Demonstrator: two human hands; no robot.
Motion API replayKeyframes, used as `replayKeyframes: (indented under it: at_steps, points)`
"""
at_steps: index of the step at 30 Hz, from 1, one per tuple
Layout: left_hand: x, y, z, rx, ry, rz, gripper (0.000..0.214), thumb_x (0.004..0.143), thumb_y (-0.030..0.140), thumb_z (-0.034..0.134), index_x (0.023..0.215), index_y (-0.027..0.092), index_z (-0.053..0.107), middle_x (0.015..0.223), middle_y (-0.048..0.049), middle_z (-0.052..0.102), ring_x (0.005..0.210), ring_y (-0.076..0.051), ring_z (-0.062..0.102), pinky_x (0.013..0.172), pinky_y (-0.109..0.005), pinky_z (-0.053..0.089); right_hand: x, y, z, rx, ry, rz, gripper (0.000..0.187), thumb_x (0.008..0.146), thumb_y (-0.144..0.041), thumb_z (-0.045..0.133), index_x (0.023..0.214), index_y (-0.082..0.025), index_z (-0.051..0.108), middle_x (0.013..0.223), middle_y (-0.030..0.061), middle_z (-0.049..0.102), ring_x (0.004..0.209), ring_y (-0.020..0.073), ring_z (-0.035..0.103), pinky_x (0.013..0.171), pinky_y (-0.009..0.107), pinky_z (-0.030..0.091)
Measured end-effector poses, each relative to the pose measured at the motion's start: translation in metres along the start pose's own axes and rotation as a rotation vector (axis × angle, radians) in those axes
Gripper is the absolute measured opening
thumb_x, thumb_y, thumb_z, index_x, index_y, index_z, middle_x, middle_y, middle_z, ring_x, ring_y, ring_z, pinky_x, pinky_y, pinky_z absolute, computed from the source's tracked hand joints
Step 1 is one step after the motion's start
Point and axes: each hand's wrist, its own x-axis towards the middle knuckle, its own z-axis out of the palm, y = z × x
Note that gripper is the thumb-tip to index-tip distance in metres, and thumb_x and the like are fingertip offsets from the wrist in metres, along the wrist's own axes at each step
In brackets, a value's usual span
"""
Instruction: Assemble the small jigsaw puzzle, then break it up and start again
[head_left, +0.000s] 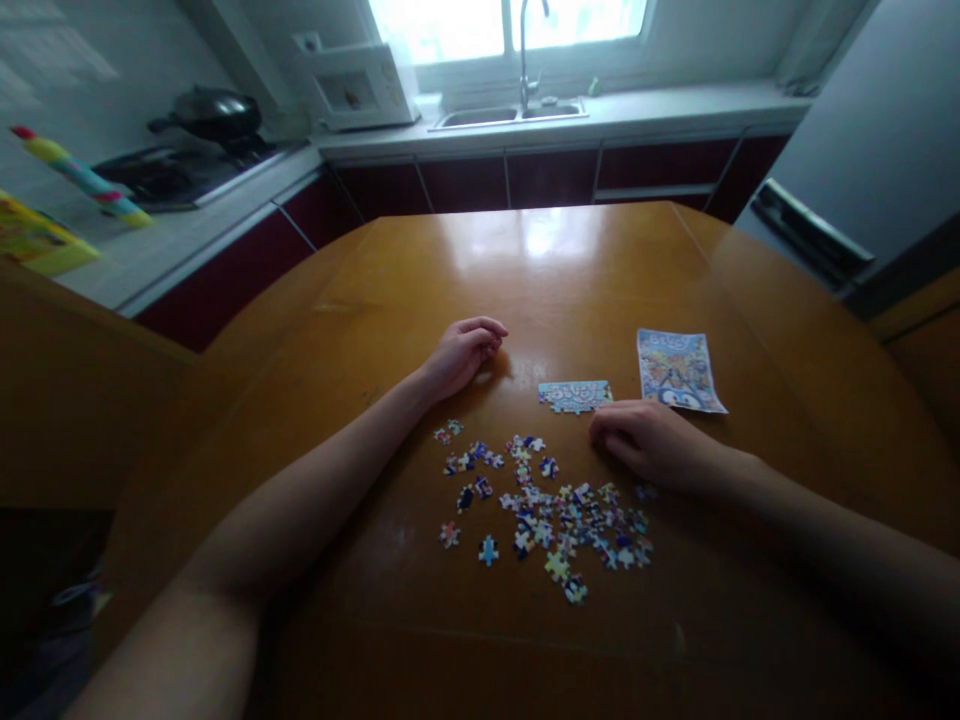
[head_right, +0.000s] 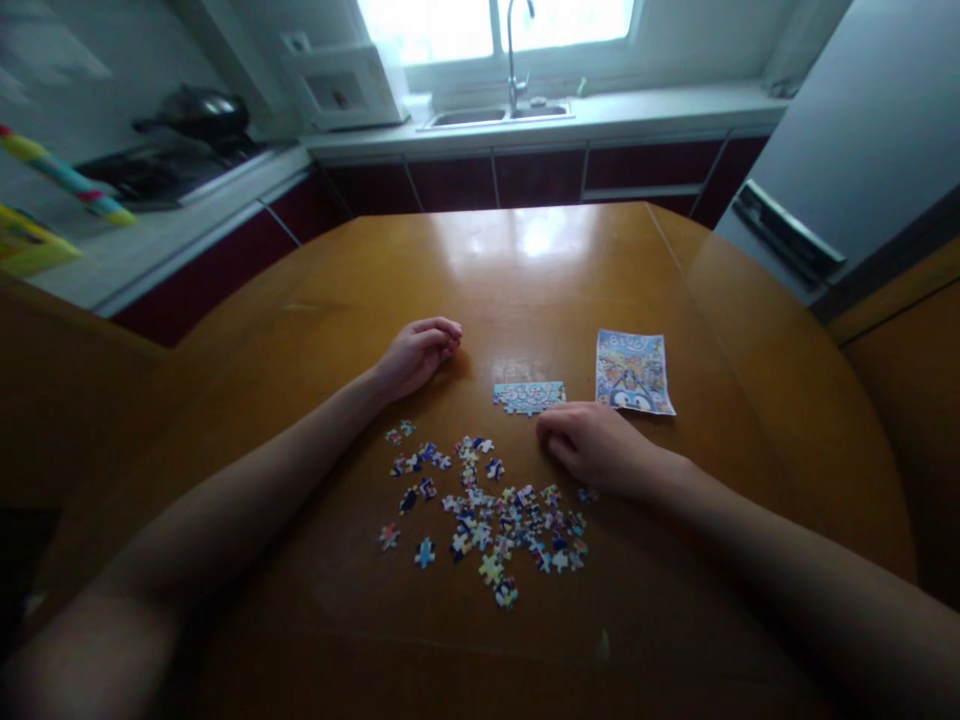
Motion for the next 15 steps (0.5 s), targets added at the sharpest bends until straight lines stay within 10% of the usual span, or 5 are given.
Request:
replayKeyframes:
  at_steps: [15]
  points:
    - [0.0006,-0.0004,-0.002,0.009,-0.009,0.012,0.011,0.065,0.008,0.065,0.073,0.011,0.072,0.071,-0.0024,0.06,0.063,-0.008,0.051,0.055,-0.016,0.04,0.0008,-0.0033,-0.0022,0.007,-0.005,0.004,0.018,0.082,-0.009,0.049,0.08,-0.02,0.062,0.08,0.0022,0.066,0.072,0.0139,0.057,0.068,0.029,0.042]
